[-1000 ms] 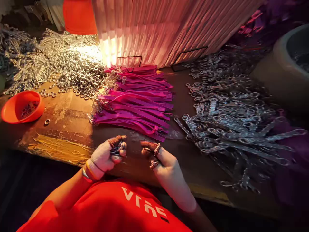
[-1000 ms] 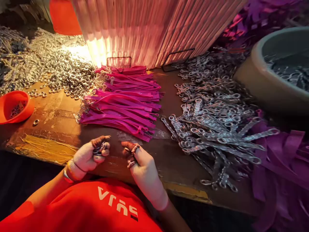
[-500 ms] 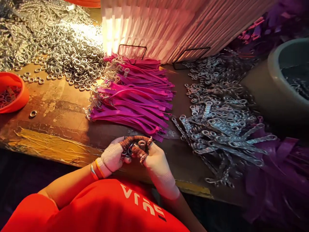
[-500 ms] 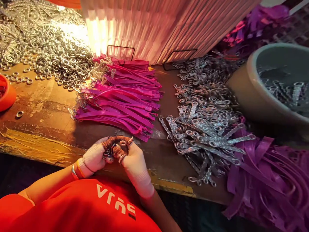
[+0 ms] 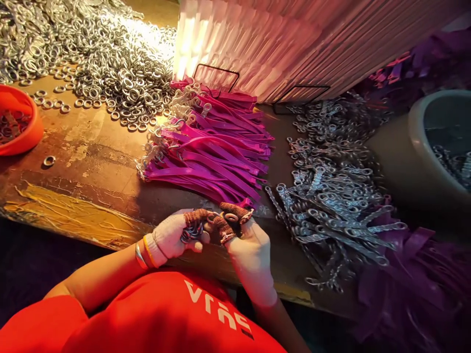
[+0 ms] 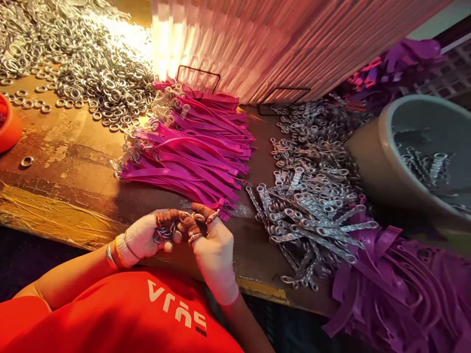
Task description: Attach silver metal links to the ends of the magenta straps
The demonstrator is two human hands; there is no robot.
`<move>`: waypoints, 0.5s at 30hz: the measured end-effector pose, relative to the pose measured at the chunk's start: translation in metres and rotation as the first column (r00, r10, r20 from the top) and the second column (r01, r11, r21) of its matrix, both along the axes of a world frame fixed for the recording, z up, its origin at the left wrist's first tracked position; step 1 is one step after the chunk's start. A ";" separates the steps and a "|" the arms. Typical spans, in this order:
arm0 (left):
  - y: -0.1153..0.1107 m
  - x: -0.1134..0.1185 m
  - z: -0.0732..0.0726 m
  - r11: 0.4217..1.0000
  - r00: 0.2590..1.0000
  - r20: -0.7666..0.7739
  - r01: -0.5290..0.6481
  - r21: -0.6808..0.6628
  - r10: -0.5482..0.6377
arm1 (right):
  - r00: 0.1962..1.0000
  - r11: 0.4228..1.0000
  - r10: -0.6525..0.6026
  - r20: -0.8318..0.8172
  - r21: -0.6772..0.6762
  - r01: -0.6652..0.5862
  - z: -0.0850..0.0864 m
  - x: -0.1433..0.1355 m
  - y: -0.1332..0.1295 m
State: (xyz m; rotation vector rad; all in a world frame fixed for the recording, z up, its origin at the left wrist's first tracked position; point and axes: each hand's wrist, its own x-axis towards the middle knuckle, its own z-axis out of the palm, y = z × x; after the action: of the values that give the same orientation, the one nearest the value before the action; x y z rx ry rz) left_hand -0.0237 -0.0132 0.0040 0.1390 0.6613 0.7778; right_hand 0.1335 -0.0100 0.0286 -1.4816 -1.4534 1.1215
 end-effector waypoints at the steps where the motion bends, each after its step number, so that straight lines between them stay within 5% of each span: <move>1: -0.001 0.001 0.002 0.999 0.998 -0.058 -0.003 0.046 0.005 | 0.998 0.999 0.022 0.065 0.043 -0.025 -0.004 0.000 -0.001; 7: -0.003 -0.005 0.021 0.959 0.880 -0.474 0.160 0.232 -0.032 | 0.804 0.919 0.141 0.577 0.227 -0.323 -0.009 0.005 -0.001; 12: 0.002 -0.017 0.025 0.803 0.666 -0.746 0.454 0.386 -0.018 | 0.442 0.741 0.472 0.762 -0.072 -0.667 0.014 0.012 0.014; 15: 0.001 -0.018 0.021 0.829 0.693 -0.698 0.489 0.271 -0.180 | 0.221 0.662 0.490 0.843 -0.195 -0.724 0.021 0.012 0.015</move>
State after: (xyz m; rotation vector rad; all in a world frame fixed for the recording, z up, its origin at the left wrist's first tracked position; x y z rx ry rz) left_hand -0.0417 -0.0118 0.0254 0.9754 1.0732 0.4790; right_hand 0.1459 0.0045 0.0493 -1.2994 -3.0091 0.4628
